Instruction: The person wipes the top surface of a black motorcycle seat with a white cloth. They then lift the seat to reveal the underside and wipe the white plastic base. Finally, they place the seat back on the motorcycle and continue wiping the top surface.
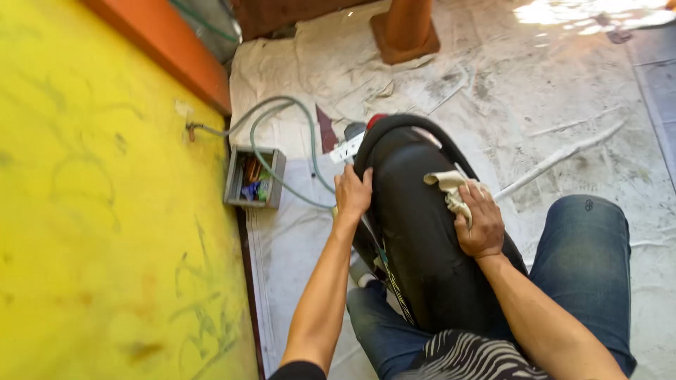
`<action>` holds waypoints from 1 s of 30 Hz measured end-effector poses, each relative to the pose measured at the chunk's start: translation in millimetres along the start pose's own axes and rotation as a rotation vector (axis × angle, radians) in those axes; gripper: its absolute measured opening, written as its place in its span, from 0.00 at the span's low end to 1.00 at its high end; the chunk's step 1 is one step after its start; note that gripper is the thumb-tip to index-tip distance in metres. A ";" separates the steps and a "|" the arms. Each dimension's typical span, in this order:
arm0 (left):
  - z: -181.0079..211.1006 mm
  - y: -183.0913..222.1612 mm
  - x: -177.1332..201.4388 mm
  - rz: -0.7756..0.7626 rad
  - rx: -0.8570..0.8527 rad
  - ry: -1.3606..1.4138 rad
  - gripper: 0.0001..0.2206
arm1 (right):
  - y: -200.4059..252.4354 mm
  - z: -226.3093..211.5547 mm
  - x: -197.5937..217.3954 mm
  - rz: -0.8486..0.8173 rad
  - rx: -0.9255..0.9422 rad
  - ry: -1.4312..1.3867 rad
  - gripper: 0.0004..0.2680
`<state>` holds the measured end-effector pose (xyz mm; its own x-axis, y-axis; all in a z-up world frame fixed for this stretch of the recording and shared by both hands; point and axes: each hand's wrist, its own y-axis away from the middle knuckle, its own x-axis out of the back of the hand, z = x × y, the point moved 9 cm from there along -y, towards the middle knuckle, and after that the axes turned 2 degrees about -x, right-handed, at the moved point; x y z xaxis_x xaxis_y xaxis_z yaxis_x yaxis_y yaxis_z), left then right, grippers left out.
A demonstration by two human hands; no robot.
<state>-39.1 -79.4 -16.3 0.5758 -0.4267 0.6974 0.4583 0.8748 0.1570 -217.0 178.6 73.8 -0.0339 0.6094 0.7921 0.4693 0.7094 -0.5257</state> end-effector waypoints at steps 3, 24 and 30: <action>-4.2 4.0 2.2 -0.146 0.066 0.012 0.20 | 1.8 -1.8 -1.7 -0.051 -0.011 0.041 0.23; -20.0 -10.2 9.4 -0.317 0.118 0.120 0.16 | 2.8 9.5 -13.5 -0.103 -0.276 0.133 0.25; 8.3 -9.9 31.1 -0.279 0.077 0.121 0.21 | -5.3 -11.0 -20.9 -0.099 -0.672 0.134 0.21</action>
<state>-31.3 -99.5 9.6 0.5139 -0.6729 0.5321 0.5598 0.7331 0.3863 -209.1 158.2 63.4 -0.0159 0.4734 0.8807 0.9162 0.3596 -0.1768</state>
